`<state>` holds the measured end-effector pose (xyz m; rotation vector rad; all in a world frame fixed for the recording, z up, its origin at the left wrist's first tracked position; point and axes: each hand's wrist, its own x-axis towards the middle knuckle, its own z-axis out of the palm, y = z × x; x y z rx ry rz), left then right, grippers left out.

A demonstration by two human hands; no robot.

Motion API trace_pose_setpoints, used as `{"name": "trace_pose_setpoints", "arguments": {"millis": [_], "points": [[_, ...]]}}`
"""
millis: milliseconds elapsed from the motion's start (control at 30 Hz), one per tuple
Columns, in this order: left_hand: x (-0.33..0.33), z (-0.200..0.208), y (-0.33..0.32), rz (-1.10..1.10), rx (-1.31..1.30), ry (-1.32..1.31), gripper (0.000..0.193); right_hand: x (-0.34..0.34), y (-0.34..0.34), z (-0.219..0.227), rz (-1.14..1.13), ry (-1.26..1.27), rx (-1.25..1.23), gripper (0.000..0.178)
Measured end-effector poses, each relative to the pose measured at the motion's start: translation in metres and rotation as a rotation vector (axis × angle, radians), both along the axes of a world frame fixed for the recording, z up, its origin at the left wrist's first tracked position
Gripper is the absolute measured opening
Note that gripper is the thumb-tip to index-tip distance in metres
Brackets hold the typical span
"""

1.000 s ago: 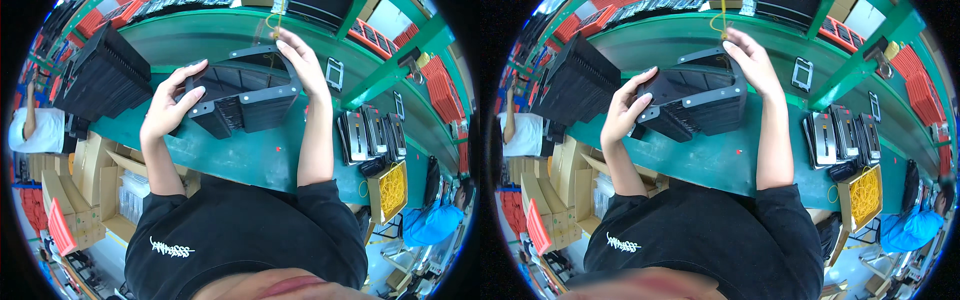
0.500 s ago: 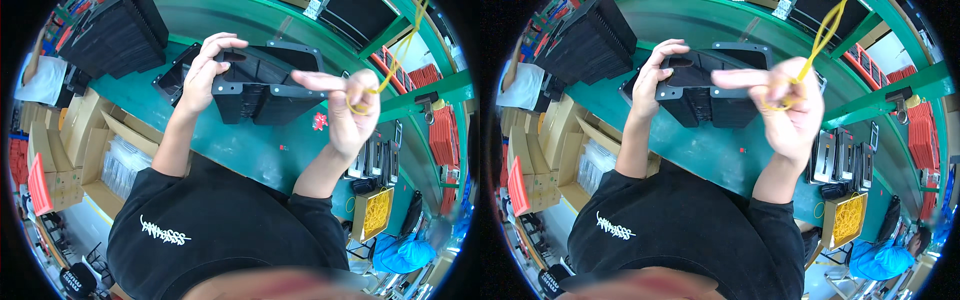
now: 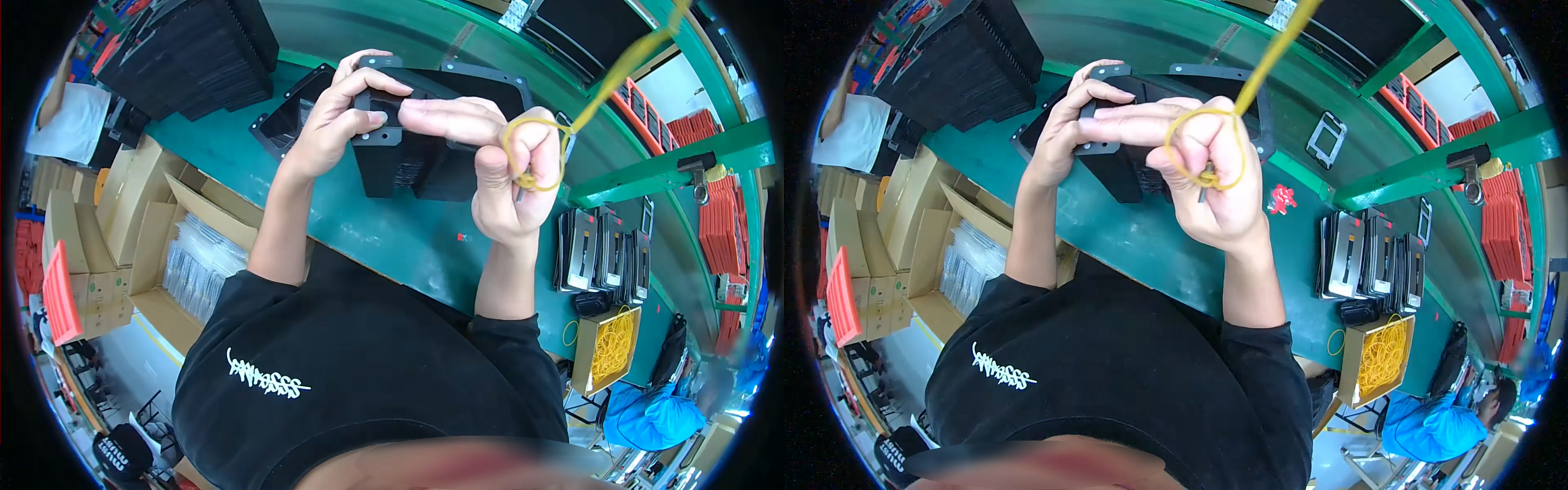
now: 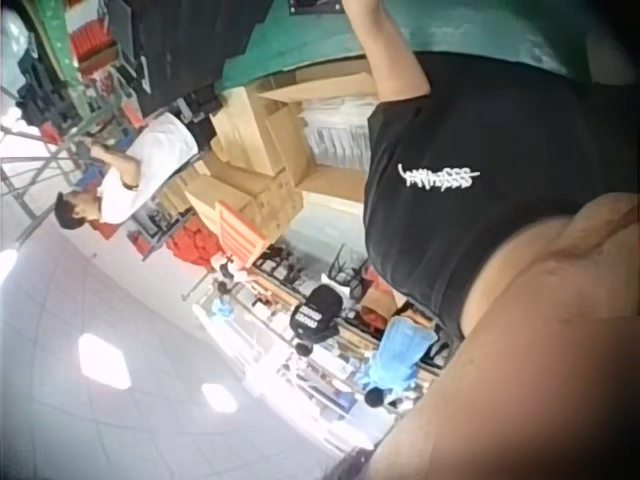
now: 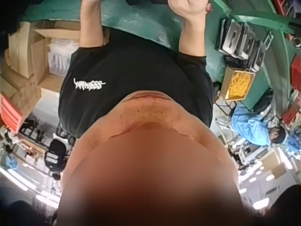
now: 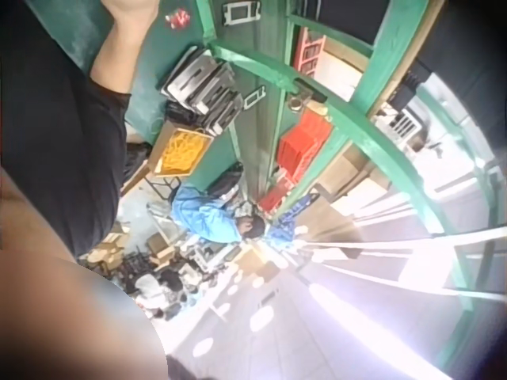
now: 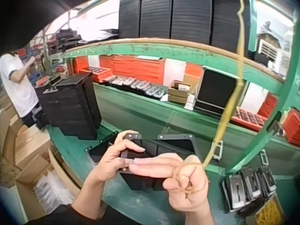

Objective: Assembling electronic components and screens into plastic housings on a factory production line.

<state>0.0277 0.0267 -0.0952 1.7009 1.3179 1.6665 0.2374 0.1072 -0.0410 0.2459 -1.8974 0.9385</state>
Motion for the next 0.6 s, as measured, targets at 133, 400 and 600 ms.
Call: {"name": "trace_pose_setpoints", "arguments": {"millis": [133, 400, 600], "points": [[0.004, -0.002, 0.003, 0.000, 0.028, -0.027, 0.041, -0.010, -0.004, -0.003, 0.111, 0.158, -0.187, 0.032], [-0.002, -0.012, 0.006, -0.007, 0.071, -0.061, 0.044, -0.016, 0.009, -0.010, -0.197, -0.143, 0.331, 0.020], [-0.013, -0.012, 0.005, -0.031, 0.124, 0.126, 0.057, -0.013, -0.019, -0.006, -0.298, -0.480, 0.611, 0.022]]}}
